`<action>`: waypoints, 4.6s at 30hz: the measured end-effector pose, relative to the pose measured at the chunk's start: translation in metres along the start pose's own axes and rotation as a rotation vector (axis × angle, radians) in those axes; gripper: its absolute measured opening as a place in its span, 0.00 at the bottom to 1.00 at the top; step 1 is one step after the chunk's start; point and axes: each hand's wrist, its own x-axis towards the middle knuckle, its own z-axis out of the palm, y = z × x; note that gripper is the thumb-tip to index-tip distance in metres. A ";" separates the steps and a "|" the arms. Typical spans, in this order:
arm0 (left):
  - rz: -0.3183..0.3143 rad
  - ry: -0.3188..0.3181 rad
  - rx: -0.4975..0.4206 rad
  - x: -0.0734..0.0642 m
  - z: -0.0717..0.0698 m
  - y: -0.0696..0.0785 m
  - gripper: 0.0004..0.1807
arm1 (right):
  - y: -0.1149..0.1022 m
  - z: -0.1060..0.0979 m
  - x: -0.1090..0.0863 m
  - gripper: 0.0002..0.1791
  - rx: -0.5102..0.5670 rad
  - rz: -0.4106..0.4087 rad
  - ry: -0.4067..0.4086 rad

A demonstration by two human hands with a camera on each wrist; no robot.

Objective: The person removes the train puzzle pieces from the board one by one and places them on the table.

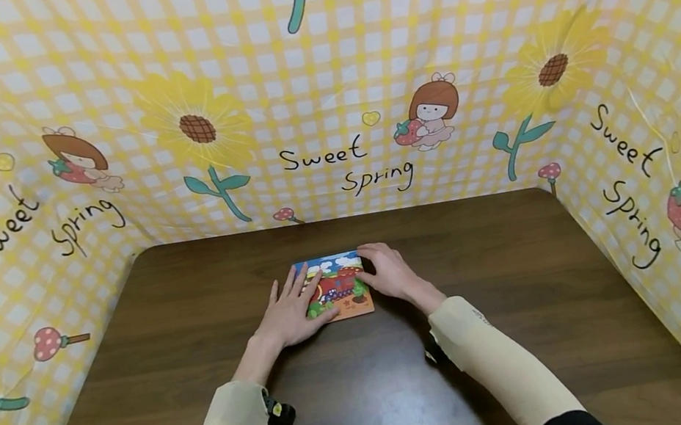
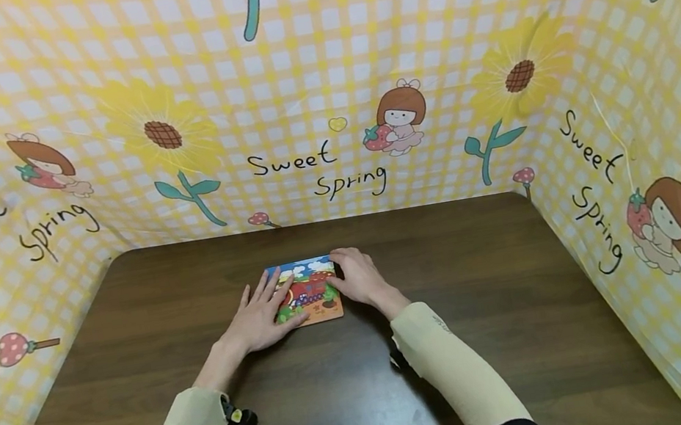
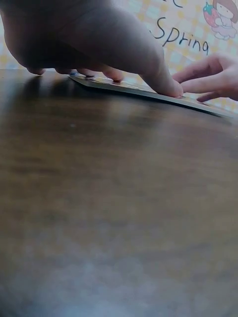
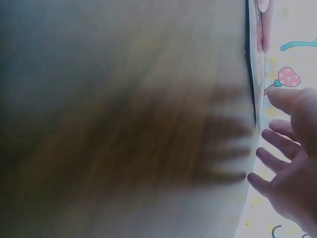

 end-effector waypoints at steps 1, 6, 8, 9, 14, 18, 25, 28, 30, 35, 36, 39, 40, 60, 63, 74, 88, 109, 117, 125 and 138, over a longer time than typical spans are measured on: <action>-0.001 -0.002 -0.006 0.001 0.001 -0.001 0.52 | -0.001 0.001 0.001 0.29 0.003 -0.005 0.006; 0.002 -0.005 0.007 0.001 0.001 -0.001 0.52 | -0.004 0.005 0.004 0.27 -0.017 -0.040 0.035; 0.002 -0.003 0.022 0.001 0.000 0.000 0.51 | -0.005 0.005 0.005 0.27 -0.028 -0.051 0.043; 0.001 -0.002 0.028 0.000 0.000 0.000 0.51 | -0.005 0.006 0.005 0.27 -0.037 -0.054 0.046; -0.007 -0.005 0.040 -0.001 -0.001 -0.001 0.51 | -0.006 0.008 0.010 0.28 -0.096 -0.034 0.033; -0.005 -0.007 0.043 0.000 -0.002 0.001 0.50 | -0.009 0.007 0.013 0.29 -0.111 0.004 0.025; -0.010 -0.041 0.051 -0.002 -0.001 0.001 0.47 | -0.012 0.010 0.015 0.28 -0.054 0.059 0.038; -0.012 -0.039 0.053 -0.002 -0.002 0.002 0.47 | -0.013 0.010 0.017 0.27 -0.032 0.080 0.040; -0.006 -0.030 0.046 -0.002 -0.003 0.002 0.46 | -0.014 0.010 0.019 0.26 -0.013 0.096 0.043; 0.005 -0.020 0.034 -0.002 -0.003 0.002 0.46 | -0.014 0.011 0.021 0.26 0.060 0.148 0.029; 0.004 -0.021 0.037 -0.003 -0.004 0.002 0.46 | -0.014 0.011 0.021 0.26 0.075 0.155 0.025; 0.002 -0.022 0.043 -0.003 -0.004 0.003 0.46 | -0.014 0.012 0.021 0.26 0.112 0.163 0.027; 0.003 -0.021 0.044 -0.003 -0.005 0.003 0.46 | -0.013 0.012 0.021 0.26 0.118 0.162 0.032; 0.045 -0.050 0.088 0.002 -0.006 0.004 0.47 | -0.013 0.009 0.020 0.29 0.174 0.152 -0.006; 0.038 -0.052 0.099 0.002 -0.007 0.004 0.48 | -0.015 0.009 0.020 0.24 0.171 0.148 -0.014; 0.039 -0.057 0.076 0.001 -0.006 0.004 0.48 | -0.018 0.011 0.017 0.25 0.104 0.174 0.011; 0.059 -0.049 0.060 -0.002 -0.005 0.003 0.46 | -0.018 0.007 0.020 0.25 0.102 0.175 -0.034; 0.077 -0.061 0.044 0.000 -0.004 0.001 0.48 | -0.016 0.008 0.018 0.25 0.394 0.162 0.040; 0.086 -0.061 0.028 -0.001 -0.003 0.001 0.48 | -0.011 0.004 0.017 0.29 0.444 0.165 0.026; 0.092 -0.055 0.018 -0.001 -0.003 0.000 0.48 | -0.002 0.003 0.017 0.26 0.553 0.175 0.022; 0.100 -0.055 0.022 -0.001 -0.002 0.000 0.48 | 0.013 -0.008 0.004 0.25 0.692 0.229 0.029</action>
